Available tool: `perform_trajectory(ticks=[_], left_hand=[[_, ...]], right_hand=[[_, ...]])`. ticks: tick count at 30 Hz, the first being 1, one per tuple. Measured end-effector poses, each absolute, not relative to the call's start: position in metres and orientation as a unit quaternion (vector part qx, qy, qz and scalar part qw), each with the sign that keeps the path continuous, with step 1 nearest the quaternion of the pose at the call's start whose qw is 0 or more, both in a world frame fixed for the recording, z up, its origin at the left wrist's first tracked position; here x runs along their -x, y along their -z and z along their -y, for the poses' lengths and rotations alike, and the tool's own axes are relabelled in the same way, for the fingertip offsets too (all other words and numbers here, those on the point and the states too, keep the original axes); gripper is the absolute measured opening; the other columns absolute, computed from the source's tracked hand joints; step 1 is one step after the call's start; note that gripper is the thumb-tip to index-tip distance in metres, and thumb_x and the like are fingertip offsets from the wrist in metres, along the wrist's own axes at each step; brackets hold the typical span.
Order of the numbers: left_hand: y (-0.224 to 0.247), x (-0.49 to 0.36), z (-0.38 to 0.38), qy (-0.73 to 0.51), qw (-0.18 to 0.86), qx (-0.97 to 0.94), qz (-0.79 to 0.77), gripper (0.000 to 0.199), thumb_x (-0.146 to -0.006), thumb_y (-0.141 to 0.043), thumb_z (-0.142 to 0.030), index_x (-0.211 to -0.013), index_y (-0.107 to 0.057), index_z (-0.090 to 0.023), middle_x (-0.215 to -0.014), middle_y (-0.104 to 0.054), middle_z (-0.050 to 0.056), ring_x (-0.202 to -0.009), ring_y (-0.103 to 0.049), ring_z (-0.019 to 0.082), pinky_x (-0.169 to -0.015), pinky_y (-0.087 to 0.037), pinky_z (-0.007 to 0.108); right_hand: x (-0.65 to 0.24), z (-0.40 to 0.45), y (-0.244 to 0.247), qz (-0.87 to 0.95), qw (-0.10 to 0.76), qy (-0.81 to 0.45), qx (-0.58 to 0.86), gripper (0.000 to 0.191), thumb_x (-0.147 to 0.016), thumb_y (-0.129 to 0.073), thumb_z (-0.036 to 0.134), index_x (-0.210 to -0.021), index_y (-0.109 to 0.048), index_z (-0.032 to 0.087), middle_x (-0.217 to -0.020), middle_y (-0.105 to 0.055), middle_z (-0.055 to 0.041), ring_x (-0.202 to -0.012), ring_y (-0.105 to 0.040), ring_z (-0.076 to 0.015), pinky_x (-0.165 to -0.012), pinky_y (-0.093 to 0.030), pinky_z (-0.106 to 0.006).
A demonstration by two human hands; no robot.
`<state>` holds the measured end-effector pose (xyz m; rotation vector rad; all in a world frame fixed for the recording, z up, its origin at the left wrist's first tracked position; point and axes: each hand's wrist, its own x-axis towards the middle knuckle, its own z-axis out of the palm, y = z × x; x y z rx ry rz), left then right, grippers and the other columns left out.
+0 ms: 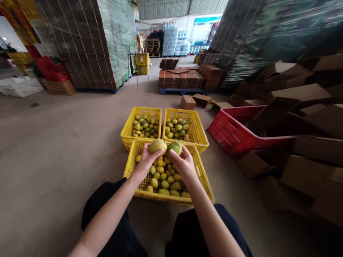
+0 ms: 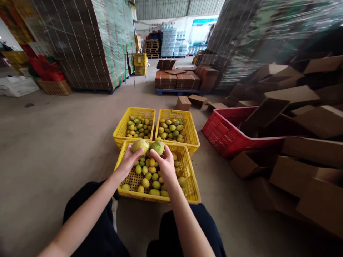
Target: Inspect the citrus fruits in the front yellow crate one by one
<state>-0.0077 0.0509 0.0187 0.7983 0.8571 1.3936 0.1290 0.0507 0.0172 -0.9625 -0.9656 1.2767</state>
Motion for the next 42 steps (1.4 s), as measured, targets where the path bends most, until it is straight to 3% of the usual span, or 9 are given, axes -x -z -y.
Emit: perform_trajectory(ticks=[3,6,12,24,26,29,32,36,42], left_hand=[[-0.015,0.009,-0.048,-0.573,0.602,-0.376,-0.409,0.043,-0.06,-0.08,-0.034,-0.085,-0.048,-0.02,-0.093,-0.064,0.003,-0.094,-0.06,0.02,-0.09,-0.045,0.037],[-0.015,0.011,-0.045,-0.549,0.591,-0.417,-0.42,0.05,-0.056,-0.083,-0.028,-0.092,-0.049,-0.02,-0.095,-0.064,0.004,-0.091,-0.061,0.021,-0.088,-0.046,0.038],[-0.02,0.016,-0.041,-0.533,0.544,-0.526,-0.379,0.049,-0.064,-0.077,-0.028,-0.108,-0.055,-0.025,-0.112,-0.058,0.004,-0.109,-0.054,0.024,-0.098,-0.041,0.036],[-0.025,0.017,-0.04,-0.62,0.475,-0.534,-0.325,0.051,-0.061,-0.079,-0.023,-0.105,-0.053,-0.027,-0.113,-0.055,0.002,-0.105,-0.055,0.02,-0.096,-0.042,0.032],[-0.024,0.018,-0.041,-0.616,0.475,-0.523,-0.349,0.052,-0.061,-0.079,-0.025,-0.106,-0.053,-0.025,-0.11,-0.058,0.002,-0.103,-0.056,0.02,-0.094,-0.043,0.032],[-0.022,0.02,-0.043,-0.589,0.516,-0.473,-0.405,0.044,-0.063,-0.077,-0.035,-0.1,-0.055,-0.022,-0.097,-0.063,0.003,-0.092,-0.06,0.019,-0.084,-0.049,0.031],[-0.02,0.02,-0.047,-0.533,0.632,-0.362,-0.43,0.038,-0.071,-0.065,-0.05,-0.092,-0.058,-0.019,-0.087,-0.065,0.004,-0.076,-0.064,0.019,-0.065,-0.053,0.028],[-0.021,0.021,-0.052,-0.47,0.74,-0.232,-0.421,0.039,-0.077,-0.053,-0.051,-0.086,-0.062,-0.015,-0.074,-0.066,0.006,-0.055,-0.061,0.013,-0.047,-0.05,0.02],[-0.024,0.021,-0.054,-0.432,0.776,-0.182,-0.422,0.036,-0.086,-0.047,-0.044,-0.085,-0.062,-0.011,-0.064,-0.065,0.006,-0.045,-0.061,0.011,-0.042,-0.05,0.016]], right_hand=[[-0.133,-0.052,-0.018,0.438,0.602,-0.507,0.434,0.042,-0.064,-0.075,0.041,-0.098,-0.058,0.023,-0.087,-0.064,0.0,-0.081,-0.061,-0.0188,-0.075,-0.053,-0.032],[-0.134,-0.051,-0.02,0.469,0.598,-0.459,0.46,0.044,-0.063,-0.075,0.041,-0.098,-0.057,0.023,-0.086,-0.063,-0.0002,-0.081,-0.06,-0.0193,-0.078,-0.051,-0.034],[-0.13,-0.047,-0.023,0.512,0.587,-0.44,0.447,0.049,-0.067,-0.074,0.036,-0.11,-0.053,0.025,-0.102,-0.062,-0.0023,-0.095,-0.058,-0.021,-0.089,-0.046,-0.036],[-0.126,-0.038,-0.03,0.609,0.583,-0.354,0.404,0.038,-0.072,-0.068,0.036,-0.104,-0.051,0.024,-0.108,-0.059,-0.0045,-0.102,-0.057,-0.022,-0.092,-0.045,-0.037],[-0.125,-0.038,-0.031,0.587,0.585,-0.379,0.413,0.039,-0.069,-0.07,0.036,-0.102,-0.052,0.024,-0.103,-0.061,-0.0029,-0.096,-0.059,-0.021,-0.087,-0.048,-0.035],[-0.123,-0.04,-0.029,0.501,0.555,-0.481,0.458,0.035,-0.069,-0.07,0.042,-0.095,-0.054,0.025,-0.081,-0.062,0.0005,-0.067,-0.06,-0.0169,-0.058,-0.051,-0.029],[-0.122,-0.044,-0.025,0.394,0.497,-0.606,0.479,0.032,-0.075,-0.059,0.052,-0.091,-0.053,0.025,-0.06,-0.057,0.0038,-0.04,-0.051,-0.0134,-0.033,-0.035,-0.024],[-0.122,-0.048,-0.022,0.319,0.445,-0.699,0.459,0.032,-0.075,-0.053,0.051,-0.09,-0.052,0.023,-0.052,-0.056,0.0044,-0.032,-0.048,-0.0125,-0.027,-0.026,-0.021],[-0.122,-0.049,-0.023,0.262,0.464,-0.728,0.431,0.03,-0.073,-0.056,0.046,-0.092,-0.052,0.022,-0.052,-0.059,0.0032,-0.029,-0.045,-0.0095,-0.024,-0.023,-0.017]])
